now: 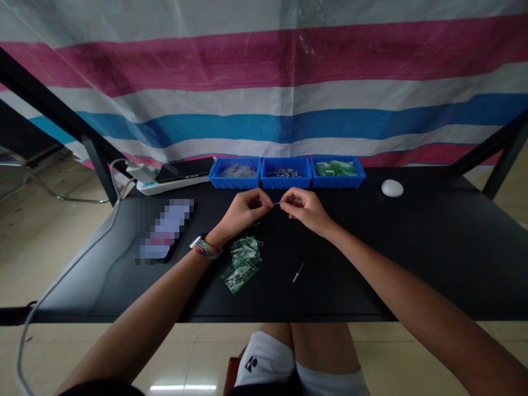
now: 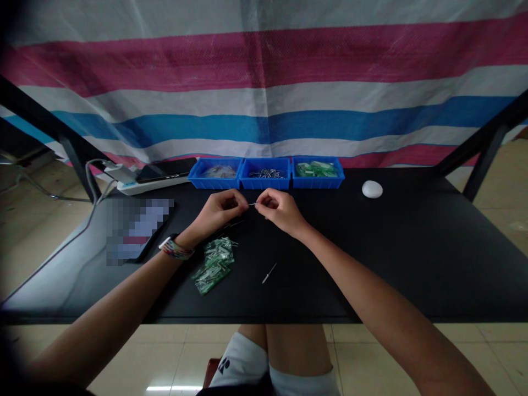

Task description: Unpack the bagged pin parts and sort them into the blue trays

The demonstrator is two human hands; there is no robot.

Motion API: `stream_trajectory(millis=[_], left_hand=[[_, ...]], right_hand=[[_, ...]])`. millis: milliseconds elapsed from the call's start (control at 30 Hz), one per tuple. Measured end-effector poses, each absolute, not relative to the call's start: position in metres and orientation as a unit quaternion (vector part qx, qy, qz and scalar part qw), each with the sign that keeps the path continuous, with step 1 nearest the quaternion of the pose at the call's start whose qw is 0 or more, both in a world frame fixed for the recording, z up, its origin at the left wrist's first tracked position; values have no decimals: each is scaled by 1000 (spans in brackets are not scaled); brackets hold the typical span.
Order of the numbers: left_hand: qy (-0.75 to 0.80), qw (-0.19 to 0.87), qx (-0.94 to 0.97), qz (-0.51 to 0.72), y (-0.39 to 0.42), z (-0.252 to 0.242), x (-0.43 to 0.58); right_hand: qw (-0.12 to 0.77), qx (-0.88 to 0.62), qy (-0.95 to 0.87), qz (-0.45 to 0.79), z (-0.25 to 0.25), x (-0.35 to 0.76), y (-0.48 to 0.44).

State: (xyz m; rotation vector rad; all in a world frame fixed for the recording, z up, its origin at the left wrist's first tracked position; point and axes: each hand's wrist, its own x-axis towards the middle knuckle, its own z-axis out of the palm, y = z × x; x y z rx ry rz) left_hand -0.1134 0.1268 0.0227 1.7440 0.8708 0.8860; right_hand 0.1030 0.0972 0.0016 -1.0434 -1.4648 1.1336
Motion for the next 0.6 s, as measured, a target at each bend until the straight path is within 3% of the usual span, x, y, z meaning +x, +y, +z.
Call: stream_trajectory(millis=[400,600], left_hand=[[326,556,692,324,125,42,-123],[339,538,695,336,127,43,-125]], right_hand=[[512,-409,-594,466,7,104,93],[538,-405,-585,452,8,97,84]])
